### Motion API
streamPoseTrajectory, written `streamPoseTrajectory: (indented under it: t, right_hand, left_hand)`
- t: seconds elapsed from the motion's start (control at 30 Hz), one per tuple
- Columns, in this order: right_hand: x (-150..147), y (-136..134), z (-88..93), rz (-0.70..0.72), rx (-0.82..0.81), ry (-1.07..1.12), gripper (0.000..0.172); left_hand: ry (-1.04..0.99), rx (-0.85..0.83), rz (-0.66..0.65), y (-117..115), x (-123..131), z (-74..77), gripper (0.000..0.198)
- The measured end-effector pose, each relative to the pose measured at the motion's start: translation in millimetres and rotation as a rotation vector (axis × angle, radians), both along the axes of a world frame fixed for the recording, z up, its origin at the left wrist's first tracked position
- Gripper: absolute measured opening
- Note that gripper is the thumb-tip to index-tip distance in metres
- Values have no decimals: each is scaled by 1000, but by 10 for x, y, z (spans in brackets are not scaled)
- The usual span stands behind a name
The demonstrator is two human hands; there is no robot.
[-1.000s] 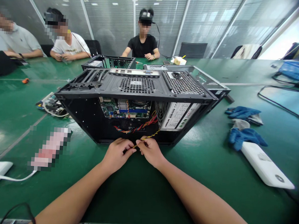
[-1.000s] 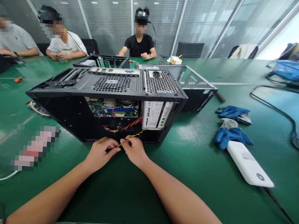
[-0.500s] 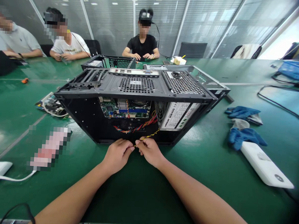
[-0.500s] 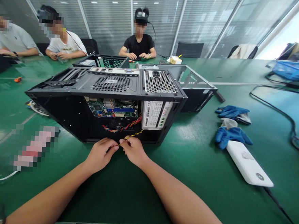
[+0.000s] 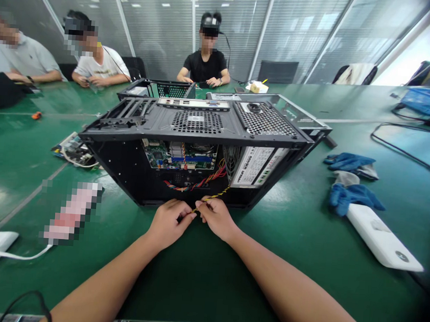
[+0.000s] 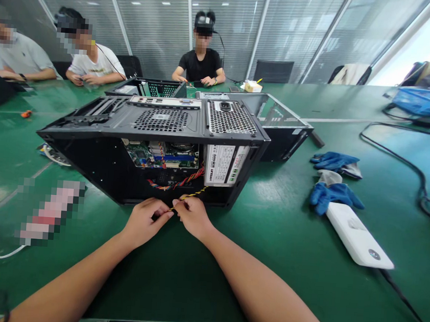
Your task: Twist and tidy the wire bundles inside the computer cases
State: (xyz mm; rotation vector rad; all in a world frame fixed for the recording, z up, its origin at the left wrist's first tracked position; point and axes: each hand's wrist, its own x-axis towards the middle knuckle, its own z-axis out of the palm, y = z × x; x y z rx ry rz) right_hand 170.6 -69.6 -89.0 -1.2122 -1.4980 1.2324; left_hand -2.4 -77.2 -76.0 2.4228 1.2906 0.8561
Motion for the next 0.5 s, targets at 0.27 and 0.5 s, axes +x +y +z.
streamPoseTrajectory:
  t: [0.27,0.5]
  right_hand:
    - [-3,-7,29,2,-3,-8,38]
    - [4,5,-3,6,24,-41,39]
  left_hand:
    - [12,-20,-22,-3,14,5,18]
    - [44,-79,-14,2,14,-1,18]
